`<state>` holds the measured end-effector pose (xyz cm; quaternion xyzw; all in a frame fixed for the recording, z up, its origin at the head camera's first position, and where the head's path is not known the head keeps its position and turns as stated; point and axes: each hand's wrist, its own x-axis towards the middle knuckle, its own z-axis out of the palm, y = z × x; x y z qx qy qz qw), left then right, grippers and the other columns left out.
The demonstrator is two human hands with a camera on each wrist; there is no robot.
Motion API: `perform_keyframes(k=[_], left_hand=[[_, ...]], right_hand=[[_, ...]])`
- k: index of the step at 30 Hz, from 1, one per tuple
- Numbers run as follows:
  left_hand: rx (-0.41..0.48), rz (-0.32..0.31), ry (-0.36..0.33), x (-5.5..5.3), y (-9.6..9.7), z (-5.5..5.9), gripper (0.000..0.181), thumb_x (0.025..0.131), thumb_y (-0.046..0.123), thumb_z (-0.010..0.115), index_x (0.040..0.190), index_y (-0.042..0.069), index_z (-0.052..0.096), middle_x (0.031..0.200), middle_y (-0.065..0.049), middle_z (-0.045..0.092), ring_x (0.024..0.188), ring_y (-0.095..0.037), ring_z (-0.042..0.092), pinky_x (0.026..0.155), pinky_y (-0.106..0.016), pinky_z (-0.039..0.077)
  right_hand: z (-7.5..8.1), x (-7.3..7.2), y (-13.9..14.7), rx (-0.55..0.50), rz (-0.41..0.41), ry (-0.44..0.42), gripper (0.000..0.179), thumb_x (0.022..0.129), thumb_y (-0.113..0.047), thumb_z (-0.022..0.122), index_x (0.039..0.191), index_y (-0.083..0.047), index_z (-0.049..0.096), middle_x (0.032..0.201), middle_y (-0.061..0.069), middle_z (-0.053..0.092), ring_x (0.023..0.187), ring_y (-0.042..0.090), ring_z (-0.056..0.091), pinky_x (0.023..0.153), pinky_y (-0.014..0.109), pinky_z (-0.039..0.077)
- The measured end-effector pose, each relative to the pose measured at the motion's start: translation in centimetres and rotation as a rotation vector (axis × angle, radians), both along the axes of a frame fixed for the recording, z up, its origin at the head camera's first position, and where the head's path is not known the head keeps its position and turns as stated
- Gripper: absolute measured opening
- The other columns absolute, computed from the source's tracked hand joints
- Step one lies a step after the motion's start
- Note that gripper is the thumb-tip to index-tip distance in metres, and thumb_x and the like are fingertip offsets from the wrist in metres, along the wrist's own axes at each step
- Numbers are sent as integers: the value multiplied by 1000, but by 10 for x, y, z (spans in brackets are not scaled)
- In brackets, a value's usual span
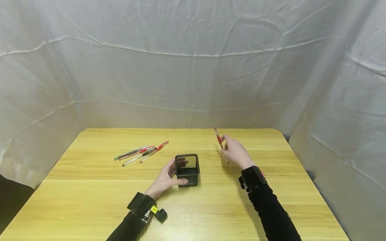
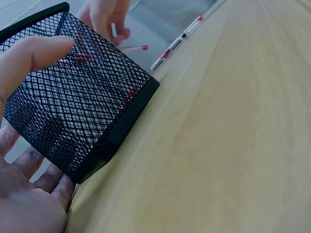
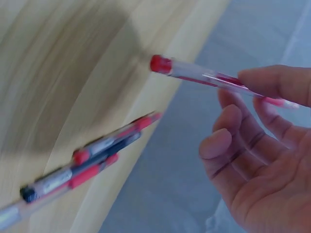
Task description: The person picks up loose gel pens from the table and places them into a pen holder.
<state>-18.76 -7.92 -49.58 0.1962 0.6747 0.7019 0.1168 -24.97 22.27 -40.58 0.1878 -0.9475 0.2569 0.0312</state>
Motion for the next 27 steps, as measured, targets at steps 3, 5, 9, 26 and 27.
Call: perform_keyframes(k=[3, 5, 9, 26, 27], left_hand=[[1, 3, -5, 0, 0, 0, 80, 80, 7, 84, 148, 7, 44, 151, -14, 52, 146, -29, 42, 128, -48, 24], [-2, 6, -11, 0, 0, 0, 79, 80, 7, 84, 148, 9, 45, 151, -13, 52, 146, -28, 42, 128, -48, 24], [-4, 11, -18, 0, 0, -1, 77, 79, 7, 84, 147, 11, 46, 151, -12, 52, 146, -27, 42, 128, -47, 24], [-12, 11, -12, -1, 0, -2, 78, 79, 8, 85, 146, 14, 47, 150, -9, 54, 146, -25, 43, 128, -48, 25], [-12, 15, -13, -1, 0, -2, 77, 79, 8, 85, 146, 14, 47, 150, -9, 54, 145, -25, 43, 128, -48, 25]], right_hand=[[3, 9, -5, -100, -2, 38, 28, 90, 0, 60, 117, 1, 55, 83, 11, 70, 67, 14, 57, 60, 23, 41], [5, 16, -9, -172, -2, 63, 30, 90, 0, 62, 119, 2, 56, 84, 11, 70, 69, 12, 58, 60, 21, 42], [7, 31, -17, -326, -4, 127, 31, 91, 2, 65, 121, 2, 56, 86, 12, 70, 71, 6, 56, 61, 18, 45], [14, 68, -72, -699, 16, 398, 34, 89, 9, 67, 120, 8, 54, 90, 19, 69, 75, -3, 53, 65, 12, 46], [14, 67, -74, -686, 17, 407, 34, 89, 8, 68, 120, 8, 54, 89, 18, 69, 75, -2, 52, 65, 13, 46]])
